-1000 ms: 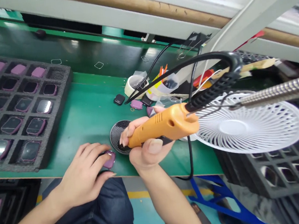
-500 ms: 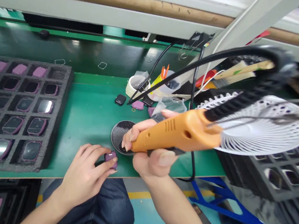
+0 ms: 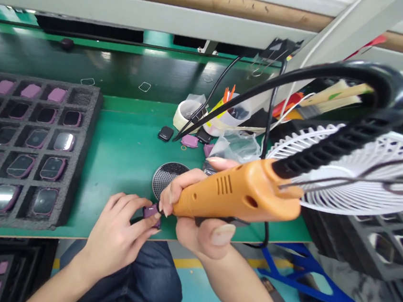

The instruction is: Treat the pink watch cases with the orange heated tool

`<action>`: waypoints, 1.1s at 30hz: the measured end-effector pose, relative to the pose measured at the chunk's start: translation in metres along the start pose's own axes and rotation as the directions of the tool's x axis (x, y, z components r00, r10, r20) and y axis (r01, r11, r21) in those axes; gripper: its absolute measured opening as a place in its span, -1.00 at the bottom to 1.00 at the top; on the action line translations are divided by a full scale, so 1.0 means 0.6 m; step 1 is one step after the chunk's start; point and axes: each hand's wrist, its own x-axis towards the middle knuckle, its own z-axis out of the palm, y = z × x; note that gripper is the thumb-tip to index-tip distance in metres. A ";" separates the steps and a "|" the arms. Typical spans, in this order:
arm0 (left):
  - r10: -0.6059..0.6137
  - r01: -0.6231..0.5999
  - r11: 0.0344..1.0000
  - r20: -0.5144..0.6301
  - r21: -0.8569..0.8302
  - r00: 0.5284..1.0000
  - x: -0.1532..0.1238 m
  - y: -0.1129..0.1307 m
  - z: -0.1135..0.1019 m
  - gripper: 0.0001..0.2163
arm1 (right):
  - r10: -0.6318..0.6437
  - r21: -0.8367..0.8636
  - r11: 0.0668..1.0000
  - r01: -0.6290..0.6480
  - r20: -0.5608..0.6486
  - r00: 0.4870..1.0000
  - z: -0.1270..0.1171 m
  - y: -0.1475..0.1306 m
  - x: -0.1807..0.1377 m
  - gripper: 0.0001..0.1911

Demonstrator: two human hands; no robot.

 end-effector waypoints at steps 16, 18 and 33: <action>-0.004 0.004 1.000 0.001 0.006 1.000 0.000 0.001 -0.001 -0.85 | 0.002 -0.026 1.000 -0.001 0.038 0.999 -0.002 0.002 -0.004 -0.47; -0.003 0.003 1.000 0.002 0.013 1.000 0.000 0.001 -0.001 -0.86 | -0.005 -0.029 1.000 0.007 0.051 0.999 -0.001 0.005 -0.006 -0.47; -0.031 0.029 0.998 -0.033 -0.051 0.999 -0.003 0.003 0.006 -0.87 | 0.029 0.053 0.998 -0.033 0.081 0.996 -0.018 0.021 0.008 -0.43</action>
